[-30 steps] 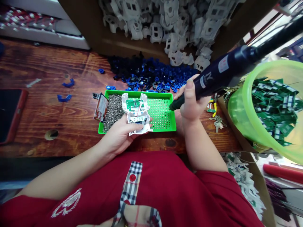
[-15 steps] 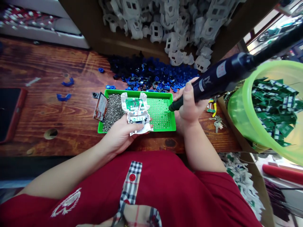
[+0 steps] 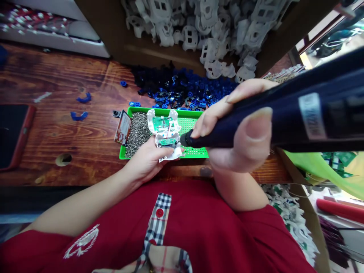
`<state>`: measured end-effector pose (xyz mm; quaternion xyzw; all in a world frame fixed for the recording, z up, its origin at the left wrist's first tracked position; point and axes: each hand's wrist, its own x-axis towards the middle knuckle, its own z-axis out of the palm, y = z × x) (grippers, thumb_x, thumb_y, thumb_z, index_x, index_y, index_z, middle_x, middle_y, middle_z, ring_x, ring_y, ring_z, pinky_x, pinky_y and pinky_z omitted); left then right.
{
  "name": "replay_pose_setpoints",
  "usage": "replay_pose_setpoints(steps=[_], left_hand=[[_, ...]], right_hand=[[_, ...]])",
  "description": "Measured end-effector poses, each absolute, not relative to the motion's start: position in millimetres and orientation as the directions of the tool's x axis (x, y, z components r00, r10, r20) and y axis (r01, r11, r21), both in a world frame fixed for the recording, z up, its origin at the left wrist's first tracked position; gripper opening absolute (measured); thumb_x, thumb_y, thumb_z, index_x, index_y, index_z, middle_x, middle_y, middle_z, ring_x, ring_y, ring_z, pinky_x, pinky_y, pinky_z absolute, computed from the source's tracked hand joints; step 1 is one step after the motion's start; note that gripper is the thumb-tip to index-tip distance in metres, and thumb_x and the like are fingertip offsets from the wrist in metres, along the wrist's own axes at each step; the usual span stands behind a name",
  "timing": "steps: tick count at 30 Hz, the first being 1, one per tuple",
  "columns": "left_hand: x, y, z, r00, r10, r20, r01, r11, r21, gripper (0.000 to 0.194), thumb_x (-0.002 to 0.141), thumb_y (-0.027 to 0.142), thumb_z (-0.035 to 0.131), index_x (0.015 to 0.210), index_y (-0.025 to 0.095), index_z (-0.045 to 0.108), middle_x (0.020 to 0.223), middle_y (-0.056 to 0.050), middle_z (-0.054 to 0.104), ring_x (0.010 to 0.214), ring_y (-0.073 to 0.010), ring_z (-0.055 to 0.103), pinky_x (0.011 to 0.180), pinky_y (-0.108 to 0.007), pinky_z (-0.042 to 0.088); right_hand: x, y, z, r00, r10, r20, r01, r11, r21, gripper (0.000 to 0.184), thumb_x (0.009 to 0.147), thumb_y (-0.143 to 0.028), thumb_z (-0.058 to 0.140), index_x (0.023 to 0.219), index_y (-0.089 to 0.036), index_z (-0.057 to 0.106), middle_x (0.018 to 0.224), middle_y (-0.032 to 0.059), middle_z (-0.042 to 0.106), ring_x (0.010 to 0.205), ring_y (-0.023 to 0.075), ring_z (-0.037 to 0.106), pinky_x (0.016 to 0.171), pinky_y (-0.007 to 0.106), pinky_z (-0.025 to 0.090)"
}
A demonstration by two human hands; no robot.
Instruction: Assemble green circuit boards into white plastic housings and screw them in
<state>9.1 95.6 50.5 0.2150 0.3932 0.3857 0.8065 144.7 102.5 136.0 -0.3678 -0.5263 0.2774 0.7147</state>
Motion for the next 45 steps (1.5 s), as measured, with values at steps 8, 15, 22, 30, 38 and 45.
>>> replay_pose_setpoints(steps=[8,15,22,30,38,45], left_hand=[[9.1,94.4,42.6,0.411,0.808,-0.421,-0.491,0.586,0.645,0.049,0.061,-0.004,0.062,0.103,0.016,0.050,0.110,-0.005,0.064,0.100,-0.0196,0.060,0.092,-0.036,0.044],[11.4,89.6,42.7,0.347,0.854,-0.388,-0.494,0.518,0.698,0.057,0.061,-0.001,0.063,0.113,0.019,0.047,0.112,-0.003,0.062,0.107,-0.0208,0.057,0.095,-0.037,0.042],[13.4,87.3,45.5,0.311,0.860,-0.404,-0.489,0.510,0.708,0.054,0.059,0.002,0.066,0.108,0.018,0.049,0.104,-0.002,0.064,0.095,-0.0186,0.060,0.088,-0.035,0.045],[11.0,90.1,47.7,0.366,0.824,-0.432,-0.433,0.562,0.705,0.051,0.060,0.004,0.069,0.107,0.018,0.052,0.104,-0.003,0.064,0.093,-0.0197,0.061,0.090,-0.039,0.045],[8.8,95.8,51.5,0.400,0.797,-0.452,-0.450,0.601,0.661,0.063,0.064,0.002,0.068,0.121,0.021,0.049,0.099,-0.003,0.067,0.087,-0.0178,0.065,0.090,-0.037,0.046],[8.8,94.8,54.1,0.394,0.785,-0.478,-0.425,0.617,0.662,0.059,0.066,0.002,0.066,0.121,0.018,0.051,0.105,-0.005,0.068,0.093,-0.0195,0.065,0.091,-0.035,0.046]], right_hand=[[138.1,115.1,115.0,0.302,0.761,0.575,-0.128,0.629,-0.766,0.025,0.079,-0.045,0.051,0.078,-0.022,0.041,0.043,-0.0081,0.040,0.033,0.0125,0.044,0.033,0.027,0.036],[134.7,109.7,117.6,0.256,0.827,0.501,-0.161,0.548,-0.821,0.027,0.072,-0.043,0.061,0.072,-0.022,0.043,0.045,-0.0071,0.046,0.033,0.0146,0.046,0.033,0.030,0.037],[132.2,112.7,102.1,0.231,0.796,0.559,-0.197,0.601,-0.775,0.026,0.073,-0.044,0.060,0.073,-0.022,0.046,0.046,-0.0070,0.049,0.032,0.0116,0.045,0.032,0.026,0.039],[158.4,109.5,113.9,0.297,0.735,0.610,-0.178,0.670,-0.721,0.025,0.078,-0.044,0.050,0.076,-0.019,0.047,0.043,-0.0047,0.049,0.034,0.0118,0.047,0.034,0.027,0.041],[183.4,94.8,89.7,0.379,0.759,0.529,-0.026,0.581,-0.814,0.018,0.074,-0.035,0.060,0.078,-0.018,0.054,0.045,-0.0045,0.047,0.035,0.0113,0.046,0.030,0.025,0.037],[186.7,87.9,61.8,0.304,0.752,0.585,0.011,0.611,-0.791,0.015,0.077,-0.030,0.058,0.088,-0.019,0.058,0.054,-0.0039,0.051,0.037,0.0110,0.047,0.032,0.025,0.039]])
